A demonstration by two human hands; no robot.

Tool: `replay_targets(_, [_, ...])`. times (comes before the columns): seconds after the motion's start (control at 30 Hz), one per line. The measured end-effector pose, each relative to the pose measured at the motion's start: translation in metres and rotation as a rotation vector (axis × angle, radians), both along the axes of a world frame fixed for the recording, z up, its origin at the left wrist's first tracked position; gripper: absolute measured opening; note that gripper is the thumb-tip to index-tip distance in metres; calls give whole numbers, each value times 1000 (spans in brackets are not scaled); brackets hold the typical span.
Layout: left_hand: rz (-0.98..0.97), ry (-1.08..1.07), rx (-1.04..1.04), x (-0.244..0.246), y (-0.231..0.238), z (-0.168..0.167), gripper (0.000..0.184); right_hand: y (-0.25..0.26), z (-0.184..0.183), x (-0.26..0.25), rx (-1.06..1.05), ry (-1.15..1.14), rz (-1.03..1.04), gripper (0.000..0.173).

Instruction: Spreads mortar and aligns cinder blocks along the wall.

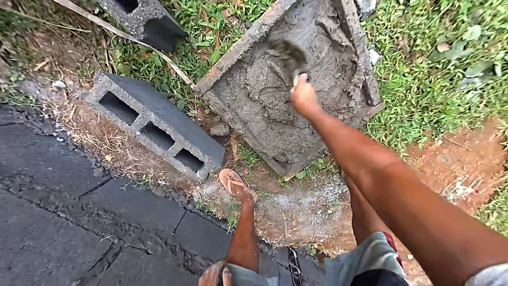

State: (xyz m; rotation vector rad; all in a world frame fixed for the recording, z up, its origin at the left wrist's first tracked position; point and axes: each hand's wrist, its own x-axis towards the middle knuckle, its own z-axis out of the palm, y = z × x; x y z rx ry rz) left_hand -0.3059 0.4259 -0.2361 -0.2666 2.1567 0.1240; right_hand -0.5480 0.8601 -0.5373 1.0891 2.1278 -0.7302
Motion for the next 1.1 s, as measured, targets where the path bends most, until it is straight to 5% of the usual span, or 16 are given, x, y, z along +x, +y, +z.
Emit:
replay_targets(0.17, [-59, 56, 49, -12, 13, 0, 31, -20, 40, 64, -105, -27, 298, 44])
replay_targets(0.3, [-12, 69, 72, -14, 9, 2, 30, 17, 74, 139, -16, -91, 117, 54])
replay_targets(0.43, [45, 83, 68, -6, 1, 4, 28, 27, 44, 139, 33, -218, -134, 59])
replay_targets(0.57, [71, 126, 74, 12, 3, 0, 29, -40, 5, 101, -140, -170, -98, 56])
replay_targets(0.77, [255, 97, 40, 41, 48, 2, 32, 1, -2, 105, -488, 5, 12, 50])
replay_targets(0.9, [451, 119, 37, 74, 76, -7, 35, 11, 35, 104, -624, 3, -47, 22])
replay_targets(1.1, [649, 280, -27, 140, 121, -28, 36, 9, 129, 116, -722, 92, 54, 15])
